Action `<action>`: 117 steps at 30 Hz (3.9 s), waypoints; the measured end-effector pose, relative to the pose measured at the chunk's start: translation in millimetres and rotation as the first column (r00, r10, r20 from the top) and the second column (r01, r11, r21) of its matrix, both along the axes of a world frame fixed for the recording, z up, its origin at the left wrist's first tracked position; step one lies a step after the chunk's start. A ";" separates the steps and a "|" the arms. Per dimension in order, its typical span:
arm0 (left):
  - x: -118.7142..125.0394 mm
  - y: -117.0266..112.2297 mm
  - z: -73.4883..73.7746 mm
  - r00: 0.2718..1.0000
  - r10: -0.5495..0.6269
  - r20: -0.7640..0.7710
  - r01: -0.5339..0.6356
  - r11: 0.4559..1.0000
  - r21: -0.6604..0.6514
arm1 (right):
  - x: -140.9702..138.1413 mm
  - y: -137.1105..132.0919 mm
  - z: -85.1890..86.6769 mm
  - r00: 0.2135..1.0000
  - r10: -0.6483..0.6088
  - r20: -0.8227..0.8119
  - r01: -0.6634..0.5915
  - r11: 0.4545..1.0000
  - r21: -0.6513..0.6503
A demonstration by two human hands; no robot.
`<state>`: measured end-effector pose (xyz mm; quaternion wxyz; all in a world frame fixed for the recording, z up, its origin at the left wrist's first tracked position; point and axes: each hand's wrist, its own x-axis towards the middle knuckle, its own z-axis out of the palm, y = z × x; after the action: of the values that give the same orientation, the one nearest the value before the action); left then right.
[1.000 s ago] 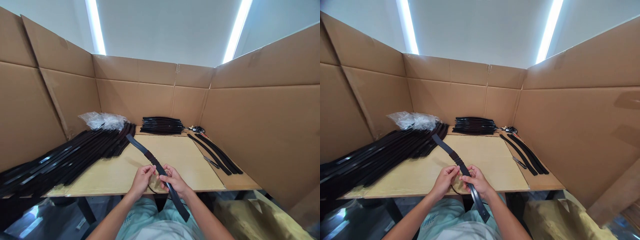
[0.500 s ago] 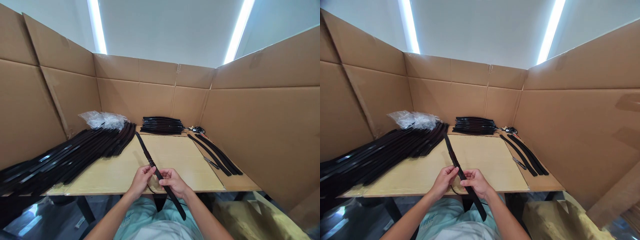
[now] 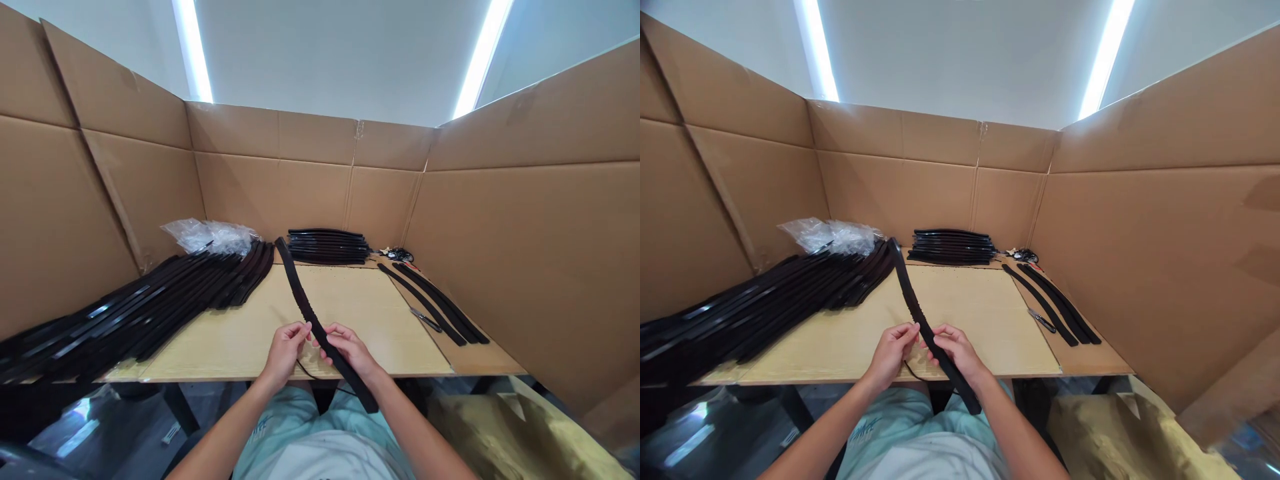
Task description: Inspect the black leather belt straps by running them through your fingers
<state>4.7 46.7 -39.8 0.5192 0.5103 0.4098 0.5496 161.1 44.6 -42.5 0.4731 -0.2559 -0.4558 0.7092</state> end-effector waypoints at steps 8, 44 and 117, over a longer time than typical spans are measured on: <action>0.7 -3.0 3.1 0.998 -0.007 -0.070 0.011 0.998 0.061 | -1.3 -3.0 -2.9 0.999 0.004 0.040 -0.005 1.000 0.018; 1.4 -4.4 4.1 0.997 -0.007 -0.080 0.011 0.999 0.051 | -2.5 -5.0 2.6 1.000 -0.008 0.028 0.009 1.000 -0.028; 2.4 -3.8 1.7 0.977 -0.021 -0.213 0.053 0.988 0.146 | -3.8 -4.2 3.7 1.000 -0.016 0.016 0.015 0.998 0.055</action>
<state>7.1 42.9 -38.1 0.4430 0.6109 0.4102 0.5121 157.3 40.4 -38.8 0.4818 -0.2521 -0.4770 0.6905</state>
